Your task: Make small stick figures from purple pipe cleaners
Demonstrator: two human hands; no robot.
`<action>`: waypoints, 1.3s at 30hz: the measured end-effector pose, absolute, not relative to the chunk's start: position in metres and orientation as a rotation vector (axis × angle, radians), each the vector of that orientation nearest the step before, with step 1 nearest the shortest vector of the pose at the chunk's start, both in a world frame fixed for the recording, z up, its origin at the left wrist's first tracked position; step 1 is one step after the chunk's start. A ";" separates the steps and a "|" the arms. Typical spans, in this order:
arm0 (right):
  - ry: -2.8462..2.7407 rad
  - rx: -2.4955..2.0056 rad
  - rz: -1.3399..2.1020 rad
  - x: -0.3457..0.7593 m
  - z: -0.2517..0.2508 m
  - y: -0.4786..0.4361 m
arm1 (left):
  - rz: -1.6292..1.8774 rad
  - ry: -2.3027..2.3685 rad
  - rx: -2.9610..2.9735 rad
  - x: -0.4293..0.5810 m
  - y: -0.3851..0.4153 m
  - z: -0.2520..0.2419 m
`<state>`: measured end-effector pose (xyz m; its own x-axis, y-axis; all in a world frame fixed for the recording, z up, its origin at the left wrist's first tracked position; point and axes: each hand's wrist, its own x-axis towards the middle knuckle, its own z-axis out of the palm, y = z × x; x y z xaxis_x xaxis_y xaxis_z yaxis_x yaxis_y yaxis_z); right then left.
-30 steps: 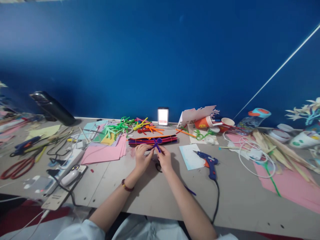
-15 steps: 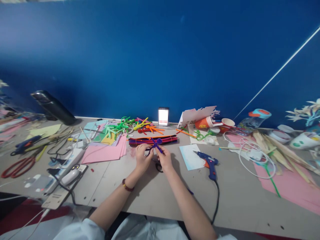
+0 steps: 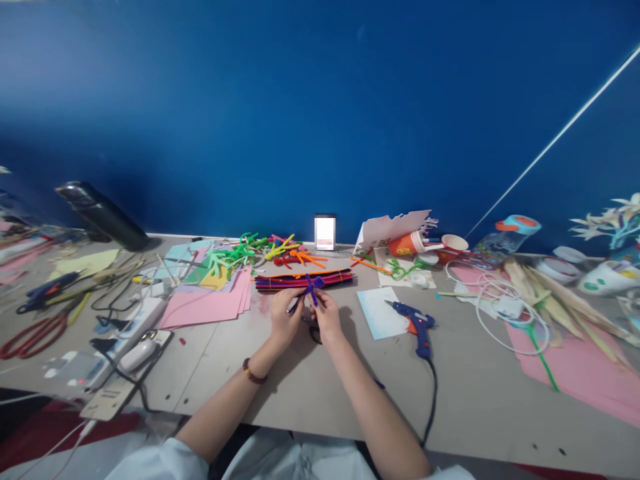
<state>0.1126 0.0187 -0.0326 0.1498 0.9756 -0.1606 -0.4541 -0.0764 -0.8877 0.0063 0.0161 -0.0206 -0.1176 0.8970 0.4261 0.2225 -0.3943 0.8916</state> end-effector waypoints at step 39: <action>-0.594 -0.976 1.337 0.110 -0.028 0.018 | 1.592 1.110 1.532 0.014 0.023 -0.032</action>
